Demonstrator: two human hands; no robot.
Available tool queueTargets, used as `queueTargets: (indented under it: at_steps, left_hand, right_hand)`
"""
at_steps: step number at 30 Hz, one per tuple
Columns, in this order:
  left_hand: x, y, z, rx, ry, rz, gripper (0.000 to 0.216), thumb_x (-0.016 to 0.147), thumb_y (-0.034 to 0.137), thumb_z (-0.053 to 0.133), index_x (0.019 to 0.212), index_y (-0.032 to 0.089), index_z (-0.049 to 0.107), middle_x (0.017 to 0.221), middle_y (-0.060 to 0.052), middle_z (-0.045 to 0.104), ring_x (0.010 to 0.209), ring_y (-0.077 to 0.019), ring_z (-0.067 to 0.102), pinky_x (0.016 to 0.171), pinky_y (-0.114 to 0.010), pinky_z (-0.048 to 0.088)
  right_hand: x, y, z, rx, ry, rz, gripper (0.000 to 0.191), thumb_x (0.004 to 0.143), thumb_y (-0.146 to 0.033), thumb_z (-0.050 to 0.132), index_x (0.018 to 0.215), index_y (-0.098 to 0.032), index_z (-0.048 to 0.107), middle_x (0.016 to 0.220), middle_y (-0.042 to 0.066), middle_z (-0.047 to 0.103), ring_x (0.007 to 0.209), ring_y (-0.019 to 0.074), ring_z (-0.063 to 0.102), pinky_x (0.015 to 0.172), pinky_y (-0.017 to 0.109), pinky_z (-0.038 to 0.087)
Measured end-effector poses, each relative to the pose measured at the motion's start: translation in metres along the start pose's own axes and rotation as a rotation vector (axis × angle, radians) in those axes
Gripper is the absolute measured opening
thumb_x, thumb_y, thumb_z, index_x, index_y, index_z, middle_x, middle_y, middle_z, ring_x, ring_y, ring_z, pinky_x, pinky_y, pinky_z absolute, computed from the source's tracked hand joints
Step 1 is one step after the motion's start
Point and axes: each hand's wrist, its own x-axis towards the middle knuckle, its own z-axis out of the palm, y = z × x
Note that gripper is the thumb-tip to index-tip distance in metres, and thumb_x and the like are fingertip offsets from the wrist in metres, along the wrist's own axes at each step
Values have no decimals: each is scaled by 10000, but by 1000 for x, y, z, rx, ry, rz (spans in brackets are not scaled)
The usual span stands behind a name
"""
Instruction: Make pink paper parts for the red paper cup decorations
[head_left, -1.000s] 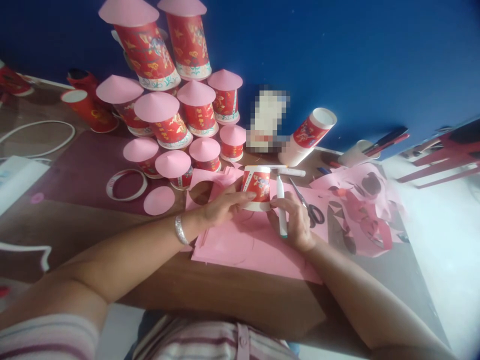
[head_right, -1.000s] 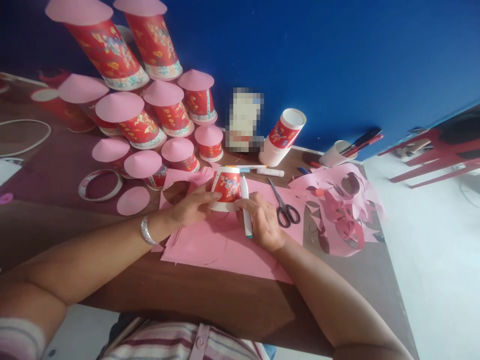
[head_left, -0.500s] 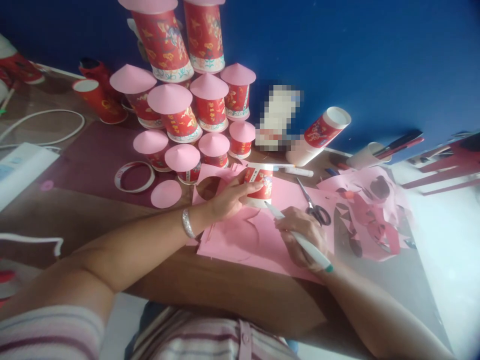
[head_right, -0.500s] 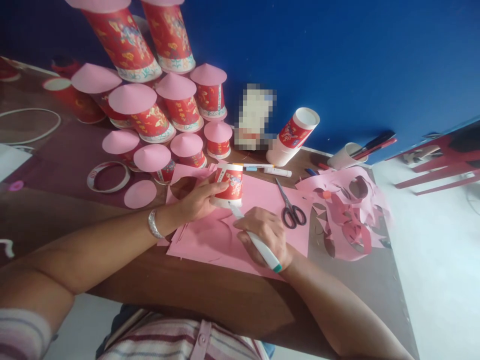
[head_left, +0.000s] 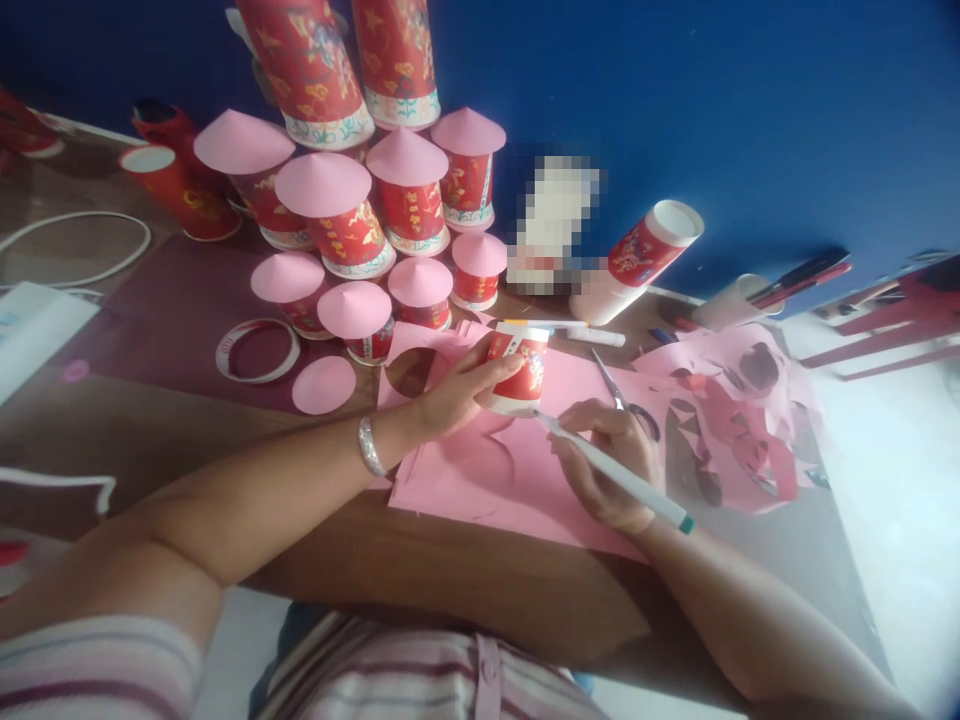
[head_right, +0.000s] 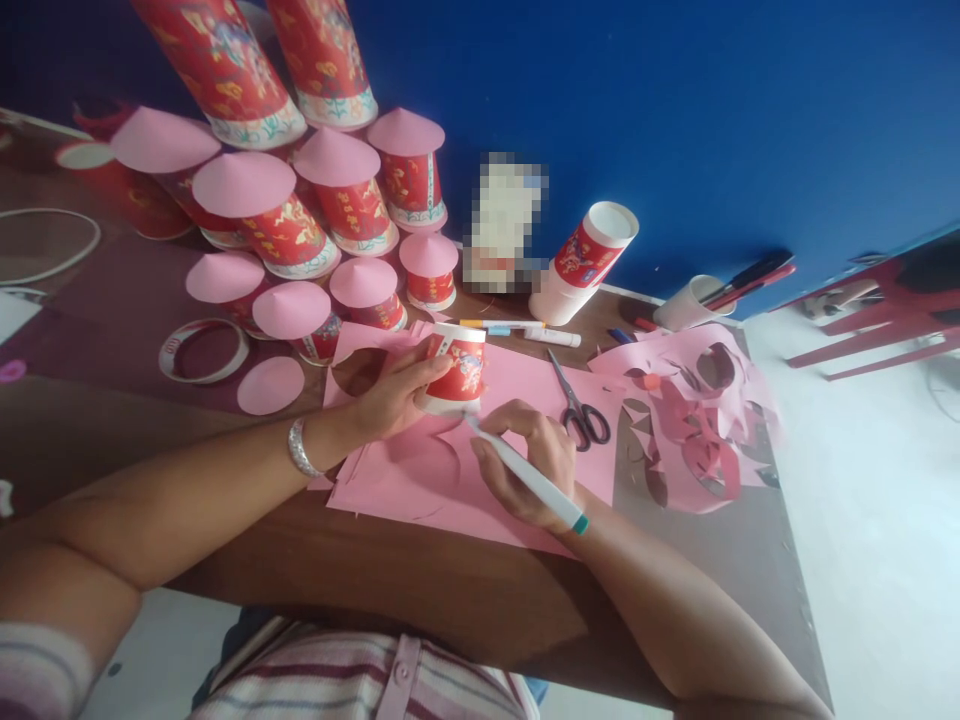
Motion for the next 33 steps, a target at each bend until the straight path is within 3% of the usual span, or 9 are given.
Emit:
queueTargets:
  at_steps: [6,12,19,23,33]
  left_hand:
    - [-2,0,-3,4,-17,-25,463,923,473,961,1264,221,775,1294,-83,846,1313,-347,797,1154,-490,647]
    - [-2,-1,-3,24,-20,-33,521,908,493,979,1277,201,756,1265,-103,849,1263,-333,809,1156,-483,615]
    - [-2,-1,-2,48,-17,-33,498,915,476,966,1269,206,743,1240,-91,831,1231,-320,799,1124,-469,614]
    - [-2,0,-2,108,6,-7,475,916,492,972,1220,213,738,1196,-70,814,1179,-287,787,1068,-431,617]
    - [-3,0,-1,178,53,4,504,887,522,991,1181,225,709,1083,-29,770,1001,-215,734,924,-368,583]
  right_hand:
    - [2,3,7,-30,33,-143,240,1027,-110,746,1170,-286,667,879,2,839,726,214,856,637,302,703]
    - [0,7,12,-80,52,-133,130,1110,-190,710,1138,-304,656,859,-7,832,702,196,842,608,289,685]
    - [0,7,12,-48,29,-131,222,1054,-134,745,1157,-310,658,860,-7,817,692,214,830,588,323,680]
    - [1,9,12,3,27,-166,286,1018,-102,770,1175,-319,672,844,-21,796,666,213,808,577,322,666]
    - [3,11,15,-52,55,-216,194,1061,-120,718,1139,-288,659,810,-21,783,647,181,794,563,274,620]
